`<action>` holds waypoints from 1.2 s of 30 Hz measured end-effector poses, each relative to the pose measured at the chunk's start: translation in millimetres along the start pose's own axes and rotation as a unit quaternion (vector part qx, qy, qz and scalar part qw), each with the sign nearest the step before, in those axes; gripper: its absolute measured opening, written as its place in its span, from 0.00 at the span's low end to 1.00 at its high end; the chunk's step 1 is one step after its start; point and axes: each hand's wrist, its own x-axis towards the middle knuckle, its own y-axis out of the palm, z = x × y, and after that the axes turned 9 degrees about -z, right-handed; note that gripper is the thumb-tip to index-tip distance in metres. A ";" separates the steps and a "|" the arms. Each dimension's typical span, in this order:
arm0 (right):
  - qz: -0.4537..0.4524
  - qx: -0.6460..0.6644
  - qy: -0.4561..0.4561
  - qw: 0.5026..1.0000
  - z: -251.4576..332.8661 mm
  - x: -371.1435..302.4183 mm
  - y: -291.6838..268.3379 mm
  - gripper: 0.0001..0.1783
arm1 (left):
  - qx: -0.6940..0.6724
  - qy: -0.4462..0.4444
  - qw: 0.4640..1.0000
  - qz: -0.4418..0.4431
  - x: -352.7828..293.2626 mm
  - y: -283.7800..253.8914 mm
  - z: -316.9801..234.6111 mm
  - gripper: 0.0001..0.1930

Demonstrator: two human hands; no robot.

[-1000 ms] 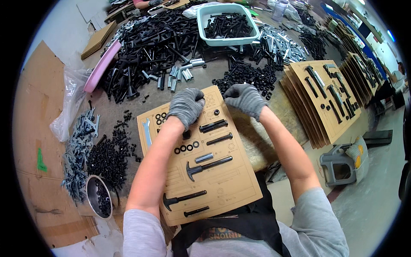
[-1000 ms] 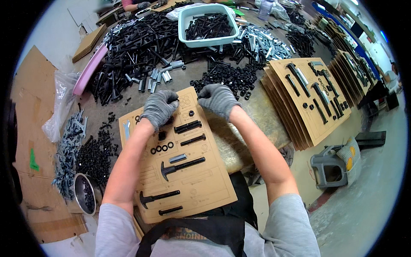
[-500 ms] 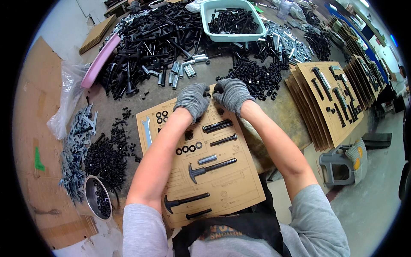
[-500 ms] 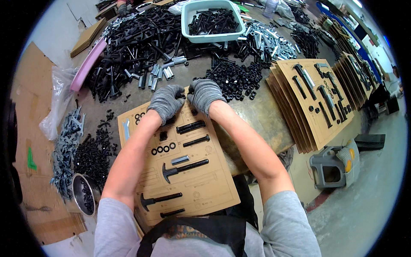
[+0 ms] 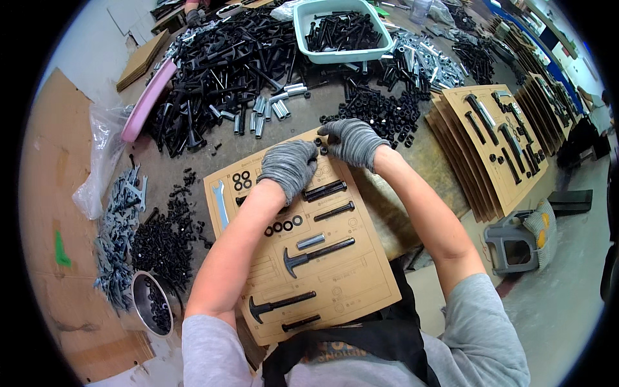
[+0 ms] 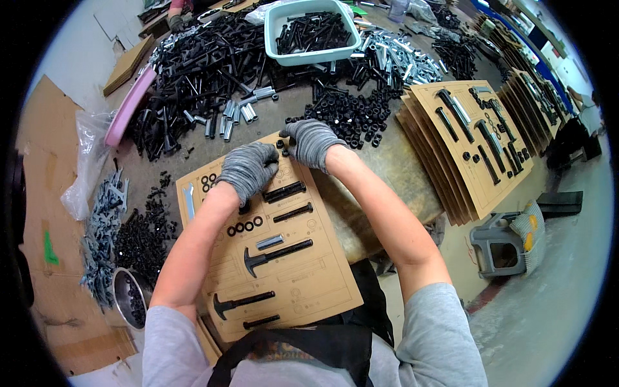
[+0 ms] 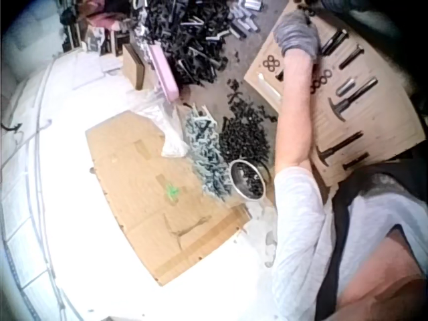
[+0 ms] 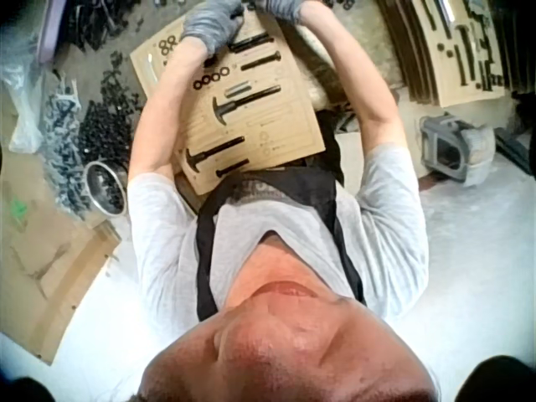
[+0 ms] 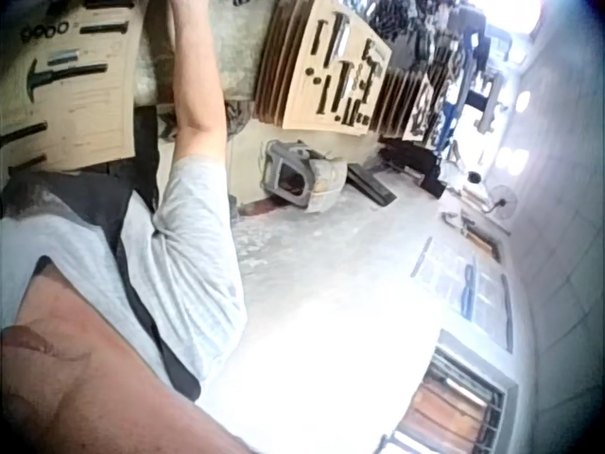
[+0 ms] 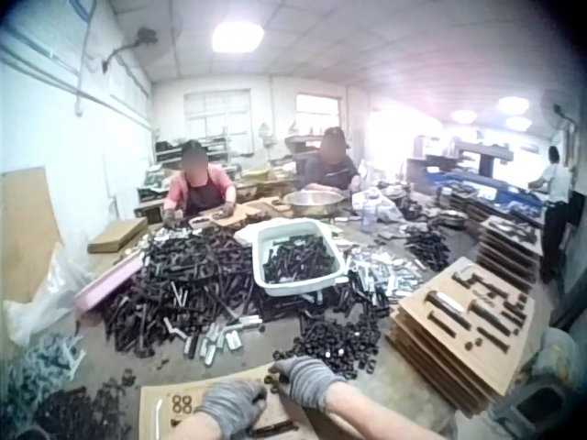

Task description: The person sorts and arranges various metal hardware items, including bolts, nuts, washers, and hammers, onto a cardboard template. They pick items from piles on the table and place them into designated spots on the board, repeating the process to fill multiple templates.

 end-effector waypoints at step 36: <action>-0.114 -0.065 0.157 0.979 -87.7 -93.5 -45.3 0.11 | -0.160 0.025 0.984 -0.076 26.7 -3.2 -51.5 0.13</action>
